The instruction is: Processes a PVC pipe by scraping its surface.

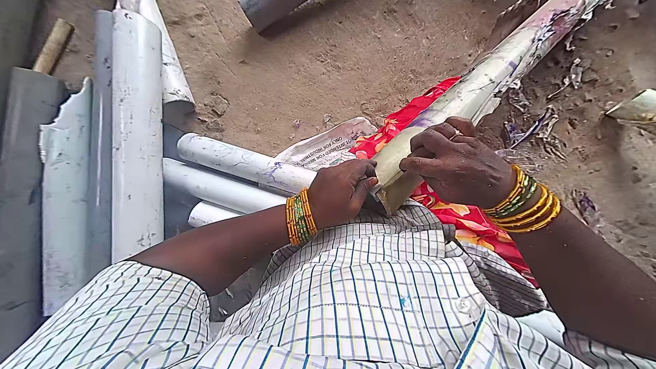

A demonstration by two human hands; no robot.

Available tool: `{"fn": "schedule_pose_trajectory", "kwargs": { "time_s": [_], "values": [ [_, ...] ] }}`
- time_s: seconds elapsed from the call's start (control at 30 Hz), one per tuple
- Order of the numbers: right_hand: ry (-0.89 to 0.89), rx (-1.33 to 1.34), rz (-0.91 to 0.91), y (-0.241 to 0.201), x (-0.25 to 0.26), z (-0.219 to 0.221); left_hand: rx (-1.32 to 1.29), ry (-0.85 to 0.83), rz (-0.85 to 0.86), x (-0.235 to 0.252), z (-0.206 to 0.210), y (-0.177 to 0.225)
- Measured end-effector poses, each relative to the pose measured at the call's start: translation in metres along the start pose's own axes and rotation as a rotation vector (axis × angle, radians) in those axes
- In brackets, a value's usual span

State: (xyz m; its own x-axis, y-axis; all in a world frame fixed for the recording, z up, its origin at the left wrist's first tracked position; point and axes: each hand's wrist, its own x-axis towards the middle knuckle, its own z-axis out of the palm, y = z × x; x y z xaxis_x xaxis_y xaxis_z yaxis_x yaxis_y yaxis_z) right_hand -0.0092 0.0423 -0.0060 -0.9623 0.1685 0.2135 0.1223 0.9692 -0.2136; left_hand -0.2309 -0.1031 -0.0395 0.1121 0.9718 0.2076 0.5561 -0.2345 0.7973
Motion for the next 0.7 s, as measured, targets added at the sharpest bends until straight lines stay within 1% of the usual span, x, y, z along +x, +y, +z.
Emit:
{"fn": "schedule_pose_trajectory", "kwargs": {
  "time_s": [0.17,0.23,0.33,0.43,0.5,0.57,0.7],
  "values": [
    [-0.009,-0.015,0.045,0.014,-0.007,-0.004,-0.046,0.035,-0.081,-0.002,0.002,0.002],
    [-0.001,-0.035,0.044,0.012,-0.007,-0.006,-0.060,0.049,-0.101,-0.001,0.004,0.002],
    [-0.008,-0.032,0.046,0.009,-0.008,-0.006,-0.047,0.044,-0.061,-0.002,0.004,0.000],
    [-0.016,0.025,0.128,0.014,-0.020,-0.004,-0.033,-0.027,0.018,0.001,-0.004,-0.003],
    [0.035,0.089,0.222,0.018,-0.030,-0.006,-0.033,-0.099,0.030,0.006,-0.011,-0.004],
    [0.112,0.140,0.301,0.017,-0.039,-0.009,0.008,-0.131,0.027,0.010,-0.013,-0.001],
    [0.198,0.197,0.385,0.011,-0.049,-0.006,0.023,-0.181,0.000,0.019,-0.016,0.007]
  ]
}}
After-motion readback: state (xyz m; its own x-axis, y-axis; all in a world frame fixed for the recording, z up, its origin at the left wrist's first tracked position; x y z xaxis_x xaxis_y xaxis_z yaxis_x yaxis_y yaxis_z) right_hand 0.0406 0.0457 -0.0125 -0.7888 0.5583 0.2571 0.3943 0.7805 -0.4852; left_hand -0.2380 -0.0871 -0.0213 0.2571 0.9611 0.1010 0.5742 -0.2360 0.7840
